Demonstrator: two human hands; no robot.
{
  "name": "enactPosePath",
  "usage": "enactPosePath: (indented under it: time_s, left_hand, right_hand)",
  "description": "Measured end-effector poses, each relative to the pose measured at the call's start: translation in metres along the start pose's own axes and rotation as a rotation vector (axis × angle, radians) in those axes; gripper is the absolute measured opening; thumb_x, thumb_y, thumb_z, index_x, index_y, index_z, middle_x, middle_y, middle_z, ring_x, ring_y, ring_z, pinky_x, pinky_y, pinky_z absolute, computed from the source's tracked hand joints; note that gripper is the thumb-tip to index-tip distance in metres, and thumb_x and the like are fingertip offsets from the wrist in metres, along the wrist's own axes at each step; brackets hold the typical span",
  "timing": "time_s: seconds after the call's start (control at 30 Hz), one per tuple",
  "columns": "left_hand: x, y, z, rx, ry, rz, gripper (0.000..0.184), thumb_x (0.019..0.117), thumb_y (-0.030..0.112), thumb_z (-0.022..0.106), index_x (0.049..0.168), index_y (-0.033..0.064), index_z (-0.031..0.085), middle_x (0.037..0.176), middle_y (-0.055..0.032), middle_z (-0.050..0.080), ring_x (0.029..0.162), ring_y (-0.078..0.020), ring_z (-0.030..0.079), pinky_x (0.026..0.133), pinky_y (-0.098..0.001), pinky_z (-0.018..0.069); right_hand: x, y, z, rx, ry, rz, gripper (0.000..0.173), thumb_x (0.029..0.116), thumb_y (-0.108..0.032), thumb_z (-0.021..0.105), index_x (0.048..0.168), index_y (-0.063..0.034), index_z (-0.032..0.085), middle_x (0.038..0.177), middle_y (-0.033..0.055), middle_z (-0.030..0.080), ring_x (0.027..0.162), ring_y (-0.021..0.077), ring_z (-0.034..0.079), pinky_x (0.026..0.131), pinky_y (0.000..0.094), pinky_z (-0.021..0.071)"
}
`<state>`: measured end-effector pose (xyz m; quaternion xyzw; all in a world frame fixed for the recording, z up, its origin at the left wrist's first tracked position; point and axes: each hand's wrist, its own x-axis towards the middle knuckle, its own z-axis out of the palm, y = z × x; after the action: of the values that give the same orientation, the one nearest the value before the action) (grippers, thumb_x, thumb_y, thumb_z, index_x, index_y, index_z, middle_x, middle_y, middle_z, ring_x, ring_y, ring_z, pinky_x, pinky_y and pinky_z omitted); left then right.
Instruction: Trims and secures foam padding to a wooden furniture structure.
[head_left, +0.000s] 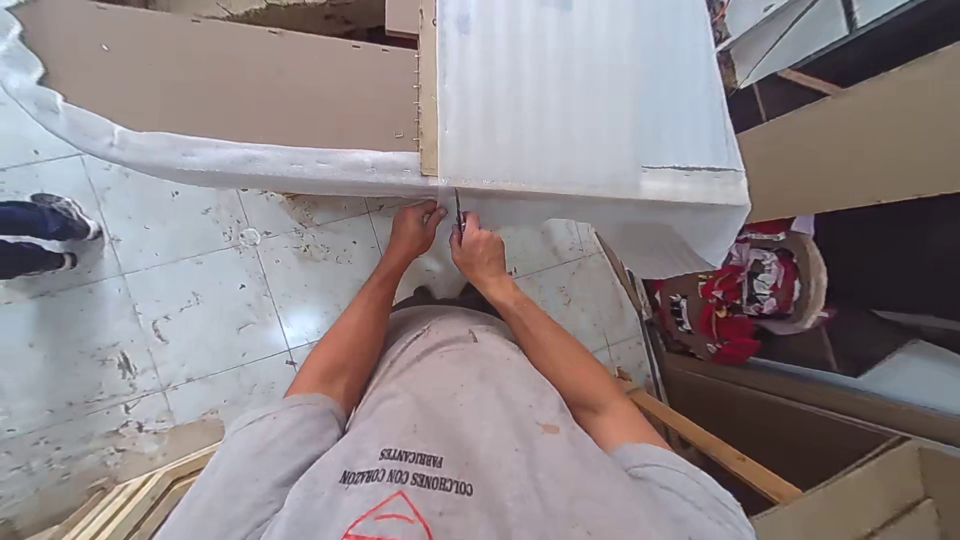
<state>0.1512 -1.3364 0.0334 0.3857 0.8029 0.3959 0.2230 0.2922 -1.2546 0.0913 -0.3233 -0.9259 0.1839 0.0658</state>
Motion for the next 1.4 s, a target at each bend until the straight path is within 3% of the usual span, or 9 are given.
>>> enactPosePath:
  time_s: [0.27, 0.43, 0.73, 0.93, 1.13, 1.2, 1.27, 1.33, 1.4]
  left_hand:
    - [0.002, -0.013, -0.006, 0.031, -0.021, 0.105, 0.032, 0.106, 0.032, 0.056, 0.1, 0.0065, 0.075, 0.093, -0.0141, 0.075, 0.087, -0.031, 0.073, 0.082, -0.0584, 0.0561]
    - [0.014, -0.019, -0.016, 0.103, -0.121, 0.145, 0.038, 0.1066, 0.036, 0.052, 0.109, 0.009, 0.078, 0.103, -0.0174, 0.077, 0.101, -0.0374, 0.073, 0.091, -0.0648, 0.0525]
    - [0.016, -0.022, -0.021, 0.06, -0.189, 0.197, 0.036, 0.1071, 0.032, 0.05, 0.103, 0.0074, 0.076, 0.097, -0.0164, 0.076, 0.096, -0.0363, 0.073, 0.086, -0.063, 0.0537]
    - [0.014, -0.024, -0.021, -0.002, -0.215, 0.18, 0.036, 0.1071, 0.031, 0.05, 0.114, 0.0078, 0.076, 0.107, -0.0164, 0.076, 0.104, -0.0365, 0.073, 0.094, -0.0639, 0.0525]
    - [0.015, -0.03, -0.015, -0.015, -0.221, 0.179, 0.036, 0.1072, 0.032, 0.05, 0.115, 0.0077, 0.076, 0.109, -0.0154, 0.076, 0.104, -0.0357, 0.073, 0.095, -0.062, 0.0527]
    - [0.015, -0.03, -0.015, -0.004, -0.219, 0.189, 0.036, 0.1073, 0.032, 0.05, 0.114, 0.009, 0.076, 0.107, -0.0156, 0.077, 0.103, -0.0356, 0.073, 0.094, -0.0618, 0.0532]
    - [0.019, -0.028, -0.019, 0.018, -0.218, 0.208, 0.037, 0.1077, 0.034, 0.049, 0.116, 0.0101, 0.077, 0.108, -0.0162, 0.076, 0.105, -0.0363, 0.073, 0.095, -0.0624, 0.0528]
    - [0.026, -0.029, -0.019, 0.009, -0.178, 0.205, 0.038, 0.1073, 0.035, 0.049, 0.116, 0.0095, 0.077, 0.113, -0.0169, 0.076, 0.109, -0.0364, 0.071, 0.098, -0.0621, 0.0515]
    - [0.013, -0.03, -0.012, -0.038, -0.187, 0.169, 0.037, 0.1046, 0.036, 0.054, 0.116, 0.0078, 0.076, 0.115, -0.0167, 0.075, 0.111, -0.0346, 0.071, 0.099, -0.0604, 0.052]
  right_hand:
    - [0.011, 0.007, 0.01, -0.064, 0.148, -0.091, 0.023, 0.1006, -0.02, 0.055, 0.112, -0.0024, 0.065, 0.077, 0.0119, 0.069, 0.061, 0.0302, 0.069, 0.048, 0.0457, 0.0529]
    - [0.002, 0.0, 0.004, -0.109, 0.162, -0.093, 0.025, 0.1027, -0.023, 0.051, 0.111, -0.0023, 0.062, 0.071, 0.0102, 0.065, 0.056, 0.0286, 0.066, 0.046, 0.0446, 0.0499]
    - [0.0, -0.046, -0.078, -0.173, -0.248, 0.08, 0.033, 0.1091, -0.034, 0.043, 0.121, -0.0052, 0.055, 0.068, 0.0114, 0.06, 0.062, 0.0339, 0.066, 0.052, 0.0514, 0.0516]
    - [0.006, -0.061, -0.093, -0.148, -0.399, 0.17, 0.032, 0.1092, -0.034, 0.044, 0.12, -0.0048, 0.053, 0.074, 0.0156, 0.061, 0.067, 0.0372, 0.067, 0.053, 0.0544, 0.052]
    - [0.041, -0.073, -0.1, -0.204, -0.66, 0.239, 0.028, 0.1081, -0.029, 0.043, 0.117, -0.0043, 0.052, 0.089, 0.0169, 0.064, 0.088, 0.0373, 0.069, 0.072, 0.0561, 0.0536]
    - [0.01, -0.053, -0.091, -0.191, -0.745, 0.252, 0.027, 0.1049, -0.027, 0.049, 0.117, -0.0042, 0.057, 0.085, 0.0174, 0.066, 0.08, 0.037, 0.069, 0.066, 0.0572, 0.0549]
    - [-0.04, -0.019, -0.067, -0.174, -0.843, 0.321, 0.035, 0.1047, -0.03, 0.047, 0.124, -0.0033, 0.058, 0.093, 0.0204, 0.068, 0.089, 0.0403, 0.069, 0.074, 0.0618, 0.0541]
    - [-0.062, 0.005, -0.064, -0.167, -0.714, 0.39, 0.041, 0.1066, -0.036, 0.042, 0.129, -0.0042, 0.055, 0.094, 0.0195, 0.07, 0.093, 0.0397, 0.07, 0.079, 0.0613, 0.0547]
    - [-0.075, 0.006, -0.068, -0.124, -0.477, 0.389, 0.038, 0.1073, -0.036, 0.043, 0.125, -0.0049, 0.056, 0.082, 0.0157, 0.068, 0.081, 0.0373, 0.07, 0.071, 0.0585, 0.055]
